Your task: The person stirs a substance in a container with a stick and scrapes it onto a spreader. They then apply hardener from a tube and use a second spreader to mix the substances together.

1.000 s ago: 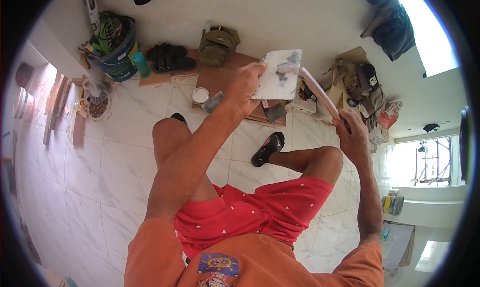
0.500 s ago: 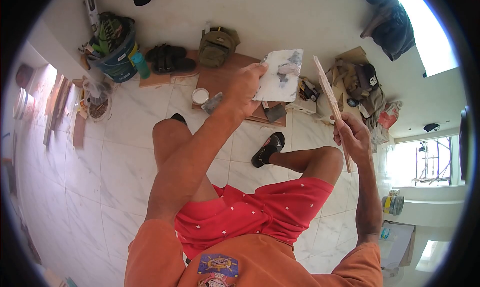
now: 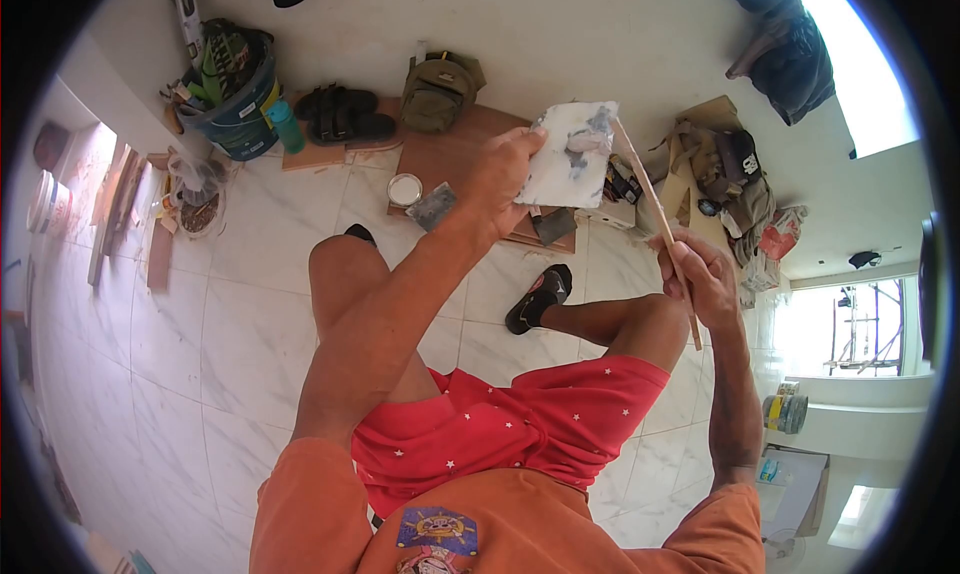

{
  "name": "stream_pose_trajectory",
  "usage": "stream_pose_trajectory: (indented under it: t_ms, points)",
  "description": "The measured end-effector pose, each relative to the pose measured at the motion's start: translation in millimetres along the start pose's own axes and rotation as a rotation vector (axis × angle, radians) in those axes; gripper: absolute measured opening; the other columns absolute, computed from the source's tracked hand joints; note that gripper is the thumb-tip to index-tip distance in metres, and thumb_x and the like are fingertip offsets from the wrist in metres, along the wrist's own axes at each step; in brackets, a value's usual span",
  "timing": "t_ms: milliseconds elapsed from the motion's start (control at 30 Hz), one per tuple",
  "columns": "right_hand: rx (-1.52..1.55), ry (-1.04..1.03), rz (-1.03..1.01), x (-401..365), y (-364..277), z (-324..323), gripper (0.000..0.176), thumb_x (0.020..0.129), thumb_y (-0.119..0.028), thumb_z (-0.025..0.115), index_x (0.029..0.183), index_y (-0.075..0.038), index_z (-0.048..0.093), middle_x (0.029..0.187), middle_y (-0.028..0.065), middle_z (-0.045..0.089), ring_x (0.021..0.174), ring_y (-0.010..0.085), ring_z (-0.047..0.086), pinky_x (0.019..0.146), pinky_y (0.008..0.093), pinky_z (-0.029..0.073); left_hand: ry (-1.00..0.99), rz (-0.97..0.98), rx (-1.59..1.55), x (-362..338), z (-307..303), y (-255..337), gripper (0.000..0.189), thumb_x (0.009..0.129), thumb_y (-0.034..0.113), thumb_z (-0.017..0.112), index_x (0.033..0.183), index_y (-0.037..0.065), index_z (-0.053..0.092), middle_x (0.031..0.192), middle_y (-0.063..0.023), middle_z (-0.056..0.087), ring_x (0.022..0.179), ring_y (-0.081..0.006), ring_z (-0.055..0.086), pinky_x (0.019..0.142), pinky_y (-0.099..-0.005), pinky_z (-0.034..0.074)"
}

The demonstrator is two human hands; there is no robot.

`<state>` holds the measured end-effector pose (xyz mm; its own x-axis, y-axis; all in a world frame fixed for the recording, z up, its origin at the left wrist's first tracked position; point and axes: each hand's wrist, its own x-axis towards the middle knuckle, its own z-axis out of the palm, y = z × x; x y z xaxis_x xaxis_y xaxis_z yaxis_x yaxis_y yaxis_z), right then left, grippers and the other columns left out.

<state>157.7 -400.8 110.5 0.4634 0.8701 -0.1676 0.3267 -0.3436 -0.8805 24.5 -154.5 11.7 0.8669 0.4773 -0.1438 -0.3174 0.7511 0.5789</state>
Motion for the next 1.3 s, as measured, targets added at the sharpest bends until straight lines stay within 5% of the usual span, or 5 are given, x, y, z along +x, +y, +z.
stream_pose_trajectory:
  t_ms: [300,500,633,767,1300]
  points:
    - [0.023,0.013,0.005,-7,1,-13,0.031,0.101,-0.023,0.052,0.111,0.001,0.068,0.075,0.0008,0.057,0.059,0.0059,0.05,0.052,0.0216,0.039,0.033,0.072,-0.015,-1,1,7,0.027,0.103,0.019,0.051,0.118,-0.002,0.056,0.111,-0.014,0.066,0.096,-0.0221,0.07,0.079,-0.0362,0.061]
    - [-0.359,0.174,-0.086,-14,-6,-29,0.023,0.099,-0.015,0.057,0.111,0.001,0.067,0.075,-0.0009,0.059,0.059,0.0038,0.049,0.053,0.0211,0.038,0.045,0.085,0.01,-5,4,14,0.018,0.102,0.018,0.053,0.11,0.001,0.057,0.104,-0.0116,0.066,0.09,-0.0196,0.07,0.077,-0.0353,0.062]
    - [-0.796,0.262,-0.411,-15,-22,-37,0.019,0.093,-0.008,0.066,0.108,0.002,0.065,0.079,0.0082,0.063,0.066,0.0155,0.059,0.06,0.0276,0.046,0.018,0.082,0.031,-5,2,13,0.017,0.102,0.017,0.053,0.108,0.002,0.057,0.101,-0.011,0.066,0.087,-0.0186,0.07,0.074,-0.0344,0.062]
    - [-0.893,0.264,-0.44,-22,-45,-32,0.019,0.088,-0.001,0.069,0.106,0.001,0.064,0.089,0.0127,0.062,0.073,0.0257,0.063,0.064,0.0329,0.049,0.044,0.079,0.022,-5,7,12,0.021,0.103,0.018,0.052,0.111,0.0,0.057,0.096,-0.0105,0.068,0.079,-0.0176,0.07,0.062,-0.0334,0.061]
    - [-0.929,0.269,-0.5,-22,-51,-27,0.019,0.087,0.001,0.069,0.105,0.0,0.065,0.088,0.012,0.061,0.072,0.0271,0.063,0.062,0.0361,0.05,0.025,0.103,0.043,-5,5,13,0.022,0.103,0.017,0.051,0.112,-0.002,0.057,0.097,-0.0111,0.067,0.079,-0.0183,0.071,0.063,-0.0332,0.062]
